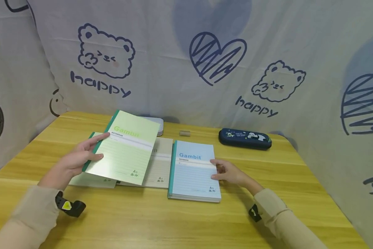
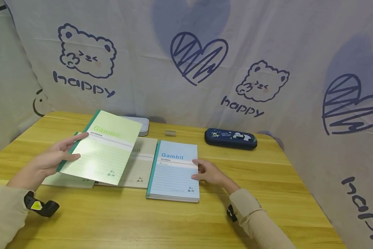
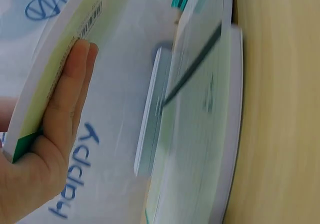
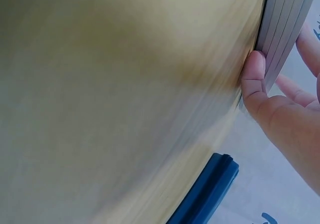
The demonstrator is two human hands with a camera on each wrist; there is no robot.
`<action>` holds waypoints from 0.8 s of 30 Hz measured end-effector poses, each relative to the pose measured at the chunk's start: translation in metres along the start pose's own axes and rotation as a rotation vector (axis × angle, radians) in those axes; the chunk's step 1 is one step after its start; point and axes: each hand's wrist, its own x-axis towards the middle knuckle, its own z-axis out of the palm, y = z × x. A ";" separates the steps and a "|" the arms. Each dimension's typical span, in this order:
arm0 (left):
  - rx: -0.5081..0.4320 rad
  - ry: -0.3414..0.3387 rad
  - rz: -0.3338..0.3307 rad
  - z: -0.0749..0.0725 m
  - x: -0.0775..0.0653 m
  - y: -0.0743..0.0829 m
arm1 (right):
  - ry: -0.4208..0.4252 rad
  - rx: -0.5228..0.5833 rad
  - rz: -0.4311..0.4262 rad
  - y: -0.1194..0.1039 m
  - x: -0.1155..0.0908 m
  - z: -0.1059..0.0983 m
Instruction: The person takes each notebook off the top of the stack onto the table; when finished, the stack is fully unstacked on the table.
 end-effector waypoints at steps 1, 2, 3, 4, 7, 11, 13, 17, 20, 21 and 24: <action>-0.009 0.005 0.002 -0.005 -0.003 0.000 | 0.000 0.003 0.002 0.000 0.000 0.000; -0.020 0.004 0.008 -0.010 -0.005 0.000 | -0.001 0.004 0.000 -0.001 0.000 0.000; -0.029 0.001 0.018 -0.016 -0.008 0.000 | -0.001 0.004 0.002 -0.001 -0.001 0.000; -0.032 -0.002 0.028 -0.021 -0.010 -0.001 | -0.002 0.006 0.001 -0.001 -0.001 0.000; -0.040 -0.005 0.056 -0.039 -0.018 -0.002 | 0.002 0.004 0.006 -0.001 -0.001 0.000; 0.004 0.032 0.077 -0.064 -0.029 -0.001 | 0.004 0.003 0.013 -0.001 -0.002 0.000; 0.020 0.055 0.069 -0.076 -0.035 0.001 | 0.004 0.003 0.016 -0.001 -0.002 0.000; 0.082 0.098 0.056 -0.100 -0.048 0.004 | 0.003 -0.001 0.023 -0.002 -0.002 0.000; 0.281 0.165 0.075 -0.115 -0.056 0.003 | 0.002 -0.007 0.025 -0.004 -0.003 0.000; 0.332 0.189 0.077 -0.120 -0.058 0.003 | 0.002 -0.008 0.023 -0.004 -0.003 0.000; 0.458 0.255 0.049 -0.135 -0.063 0.001 | 0.002 -0.010 0.022 -0.005 -0.003 0.000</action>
